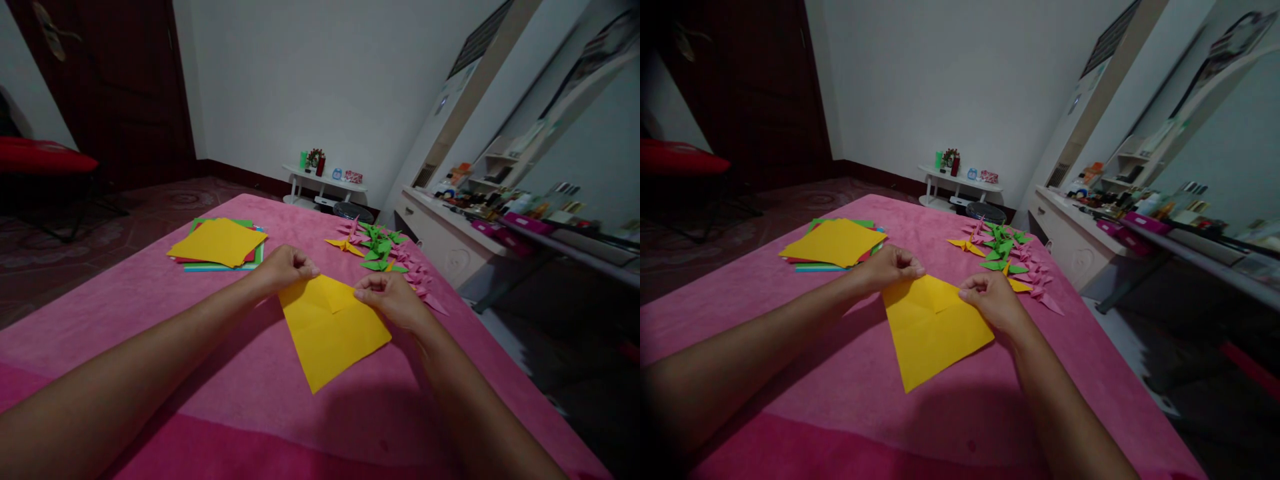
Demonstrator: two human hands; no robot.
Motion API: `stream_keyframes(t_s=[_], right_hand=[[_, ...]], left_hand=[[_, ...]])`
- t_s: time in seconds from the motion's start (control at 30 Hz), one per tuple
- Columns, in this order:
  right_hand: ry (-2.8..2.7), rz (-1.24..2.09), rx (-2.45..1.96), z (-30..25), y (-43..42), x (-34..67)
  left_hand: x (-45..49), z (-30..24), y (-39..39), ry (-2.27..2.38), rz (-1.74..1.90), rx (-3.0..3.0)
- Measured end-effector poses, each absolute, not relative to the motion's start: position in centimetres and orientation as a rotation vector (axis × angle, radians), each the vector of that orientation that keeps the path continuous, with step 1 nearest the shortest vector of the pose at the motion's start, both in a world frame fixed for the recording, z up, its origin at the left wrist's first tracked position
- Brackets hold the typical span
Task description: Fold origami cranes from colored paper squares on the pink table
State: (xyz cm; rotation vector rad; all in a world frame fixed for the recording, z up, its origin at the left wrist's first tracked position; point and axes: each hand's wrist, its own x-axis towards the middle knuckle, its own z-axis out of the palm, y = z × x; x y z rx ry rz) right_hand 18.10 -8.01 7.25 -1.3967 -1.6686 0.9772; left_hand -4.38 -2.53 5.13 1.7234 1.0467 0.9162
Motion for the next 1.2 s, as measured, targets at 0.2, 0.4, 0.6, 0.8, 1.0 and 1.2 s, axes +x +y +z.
stream_keyframes(t_s=[0.2, 0.4, 0.6, 0.8, 1.0, 1.2], right_hand=[[-1.273, 0.896, -1.282, 5.9, -7.0, 18.6], [-1.201, 0.802, -1.226, 5.6, -7.2, 18.0], [-1.261, 0.851, -1.232, 5.3, -7.5, 17.5], [-1.28, 1.169, -1.188, 5.5, -7.9, 17.0], [-1.193, 1.331, -1.168, 5.1, -8.1, 16.6], [-1.208, 1.301, -1.17, 5.0, -8.3, 16.2]], left_hand=[[-4.5, 5.4, -2.8, 0.958, 1.206, 1.251], [-3.5, 6.0, -4.1, 0.799, 1.072, 1.063], [-2.7, 5.8, -4.7, 0.801, 1.108, 1.067], [-2.9, 5.9, -4.9, 0.762, 0.986, 1.106], [-2.9, 5.7, -4.8, 0.733, 0.904, 1.131], [-3.0, 5.0, -4.6, 0.745, 0.919, 1.146]])
